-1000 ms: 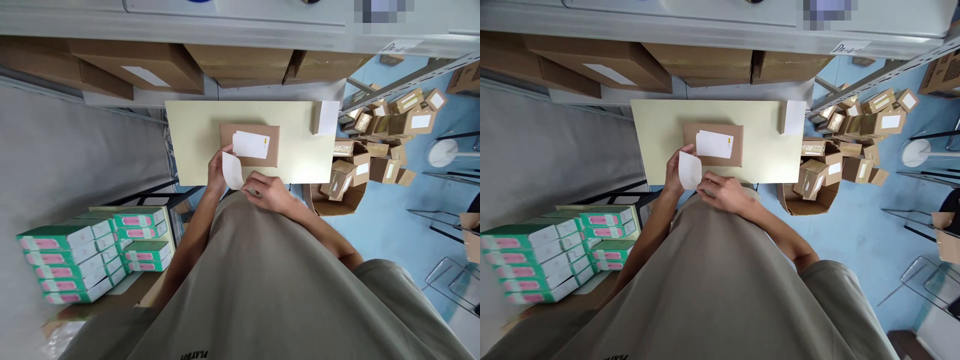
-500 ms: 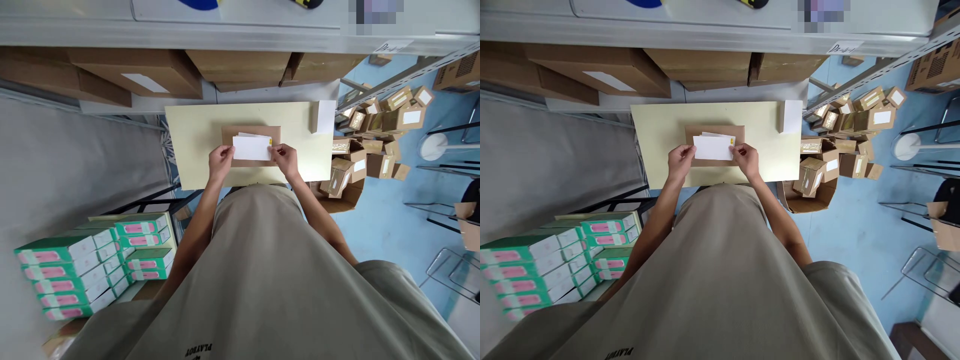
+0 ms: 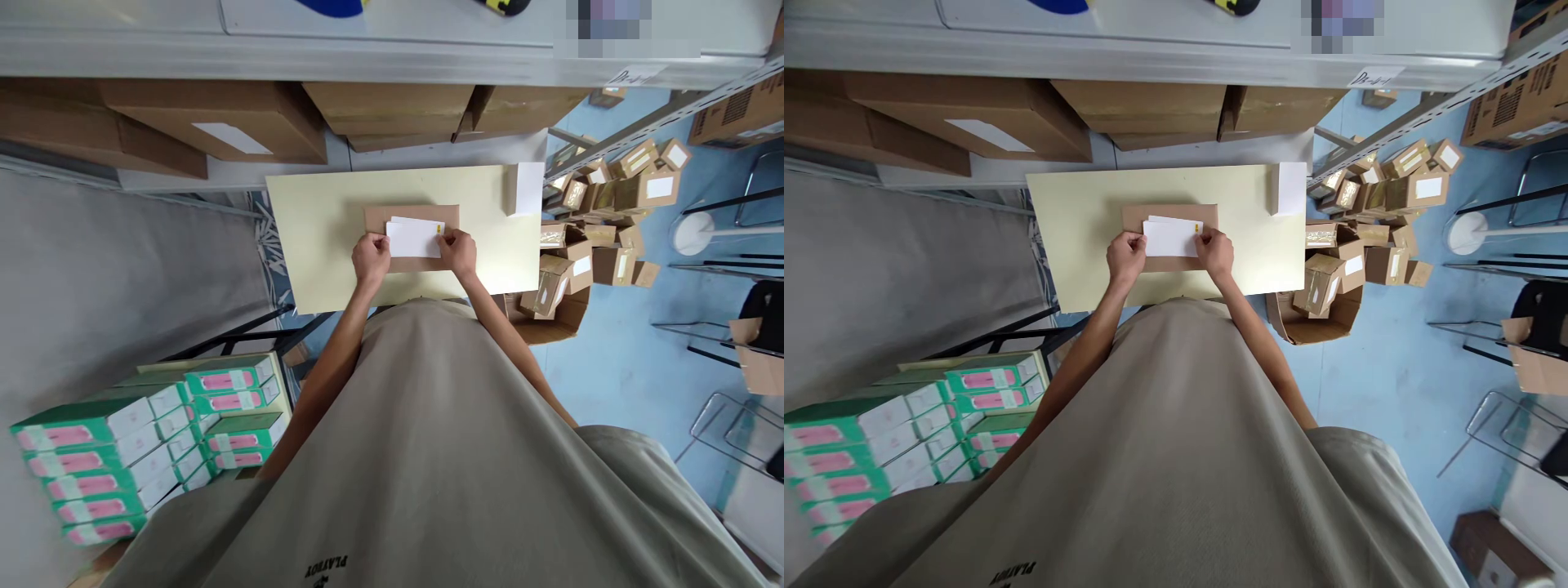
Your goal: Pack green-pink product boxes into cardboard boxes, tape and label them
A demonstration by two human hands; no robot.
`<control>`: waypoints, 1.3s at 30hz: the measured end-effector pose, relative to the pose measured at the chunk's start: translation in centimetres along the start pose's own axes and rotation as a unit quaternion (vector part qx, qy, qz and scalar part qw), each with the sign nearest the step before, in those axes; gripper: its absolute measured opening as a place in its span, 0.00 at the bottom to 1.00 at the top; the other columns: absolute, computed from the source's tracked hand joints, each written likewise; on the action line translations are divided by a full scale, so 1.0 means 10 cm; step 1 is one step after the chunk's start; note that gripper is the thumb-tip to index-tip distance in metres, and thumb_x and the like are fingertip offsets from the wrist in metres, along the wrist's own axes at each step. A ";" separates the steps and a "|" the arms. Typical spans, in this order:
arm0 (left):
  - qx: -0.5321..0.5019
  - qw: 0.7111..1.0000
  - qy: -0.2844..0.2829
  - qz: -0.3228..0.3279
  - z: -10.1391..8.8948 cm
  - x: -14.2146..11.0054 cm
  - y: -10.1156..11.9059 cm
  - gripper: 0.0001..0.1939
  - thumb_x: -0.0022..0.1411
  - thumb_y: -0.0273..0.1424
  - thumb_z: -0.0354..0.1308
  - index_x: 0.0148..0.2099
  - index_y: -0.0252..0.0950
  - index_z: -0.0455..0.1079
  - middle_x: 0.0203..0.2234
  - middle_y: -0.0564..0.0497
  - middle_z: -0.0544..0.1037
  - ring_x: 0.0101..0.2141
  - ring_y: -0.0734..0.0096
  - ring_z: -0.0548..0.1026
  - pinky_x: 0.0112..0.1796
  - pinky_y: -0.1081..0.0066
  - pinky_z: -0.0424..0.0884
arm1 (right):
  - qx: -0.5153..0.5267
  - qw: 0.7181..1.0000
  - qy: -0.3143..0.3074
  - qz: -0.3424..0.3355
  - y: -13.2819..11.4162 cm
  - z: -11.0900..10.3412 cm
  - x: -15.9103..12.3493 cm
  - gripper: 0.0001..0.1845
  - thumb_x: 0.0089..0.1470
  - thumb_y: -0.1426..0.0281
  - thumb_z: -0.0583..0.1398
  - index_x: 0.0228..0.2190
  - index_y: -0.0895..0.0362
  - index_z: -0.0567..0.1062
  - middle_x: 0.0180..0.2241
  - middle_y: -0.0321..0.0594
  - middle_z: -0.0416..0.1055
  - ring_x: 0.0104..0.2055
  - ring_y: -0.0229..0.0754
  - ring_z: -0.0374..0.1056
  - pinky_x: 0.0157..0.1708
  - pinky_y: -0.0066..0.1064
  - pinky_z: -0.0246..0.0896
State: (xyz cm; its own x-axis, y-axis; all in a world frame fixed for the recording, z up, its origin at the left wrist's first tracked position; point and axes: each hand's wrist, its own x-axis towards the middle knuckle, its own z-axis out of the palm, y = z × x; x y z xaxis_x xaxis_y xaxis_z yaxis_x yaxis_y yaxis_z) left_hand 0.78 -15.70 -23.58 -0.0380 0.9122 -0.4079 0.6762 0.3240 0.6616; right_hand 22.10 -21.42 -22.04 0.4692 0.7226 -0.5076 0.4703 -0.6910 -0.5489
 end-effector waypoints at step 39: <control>0.088 0.969 -0.116 0.198 -0.24 -0.13 -0.29 0.29 0.76 0.38 0.62 0.75 0.42 0.73 0.57 0.34 0.75 0.60 0.37 0.74 0.64 0.50 0.69 | -0.231 0.953 0.018 -0.194 0.07 0.31 -0.42 0.42 0.81 0.54 0.44 0.83 0.66 0.48 0.86 0.55 0.36 0.88 0.59 0.30 0.84 0.60 0.30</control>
State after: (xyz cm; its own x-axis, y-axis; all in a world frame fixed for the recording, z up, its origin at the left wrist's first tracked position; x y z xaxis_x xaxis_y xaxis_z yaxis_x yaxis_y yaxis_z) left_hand -2.86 -17.17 -23.45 0.4030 0.8686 -0.2884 0.7194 -0.1058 0.6865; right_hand 18.16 -24.86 -22.31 0.2147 0.9300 -0.2982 0.8883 -0.3128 -0.3362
